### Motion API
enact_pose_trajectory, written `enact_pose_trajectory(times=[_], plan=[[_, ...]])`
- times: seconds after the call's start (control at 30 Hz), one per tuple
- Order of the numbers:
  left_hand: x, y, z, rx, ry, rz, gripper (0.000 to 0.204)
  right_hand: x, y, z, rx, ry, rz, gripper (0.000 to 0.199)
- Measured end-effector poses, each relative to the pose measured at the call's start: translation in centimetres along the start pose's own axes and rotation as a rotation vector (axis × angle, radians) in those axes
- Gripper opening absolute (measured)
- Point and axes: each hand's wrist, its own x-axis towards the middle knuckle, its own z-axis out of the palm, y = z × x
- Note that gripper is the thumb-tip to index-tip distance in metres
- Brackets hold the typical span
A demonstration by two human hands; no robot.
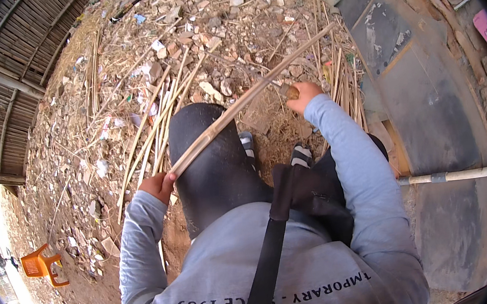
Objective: The person uses a machete to shave and smooth the surface of long wooden strips while sitting on the ground outside.
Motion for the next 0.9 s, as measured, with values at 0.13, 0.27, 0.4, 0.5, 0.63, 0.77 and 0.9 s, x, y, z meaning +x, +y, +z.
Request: enact_pose_trajectory(times=[0.13,0.27,0.4,0.5,0.63,0.77,0.9], plan=[[-0.6,-0.4,0.7,0.069,0.071,0.020,0.057,-1.3,-1.0,-1.6,-0.029,0.053,-0.153,0.031],[1.2,-0.2,0.8,0.132,0.029,0.029,0.058,1.5,3.4,-0.3,0.069,0.164,-0.095,0.027],[0.1,-0.8,0.2,0.094,0.047,0.052,0.058,0.1,1.6,-1.8,0.013,0.141,-0.112,0.026],[-0.3,-0.6,1.0,0.059,0.092,0.061,0.056,-0.8,1.0,-1.4,-0.096,0.169,-0.226,0.025],[0.8,0.6,1.0,0.147,0.084,0.041,0.054,0.9,2.5,-2.2,0.126,0.127,-0.063,0.028],[0.0,0.3,-0.2,0.110,0.030,0.043,0.055,0.4,2.2,-2.6,-0.071,0.088,-0.010,0.022],[0.1,-0.2,1.1,0.124,0.137,0.076,0.052,-1.0,0.1,-2.1,-0.111,0.162,-0.254,0.025]])
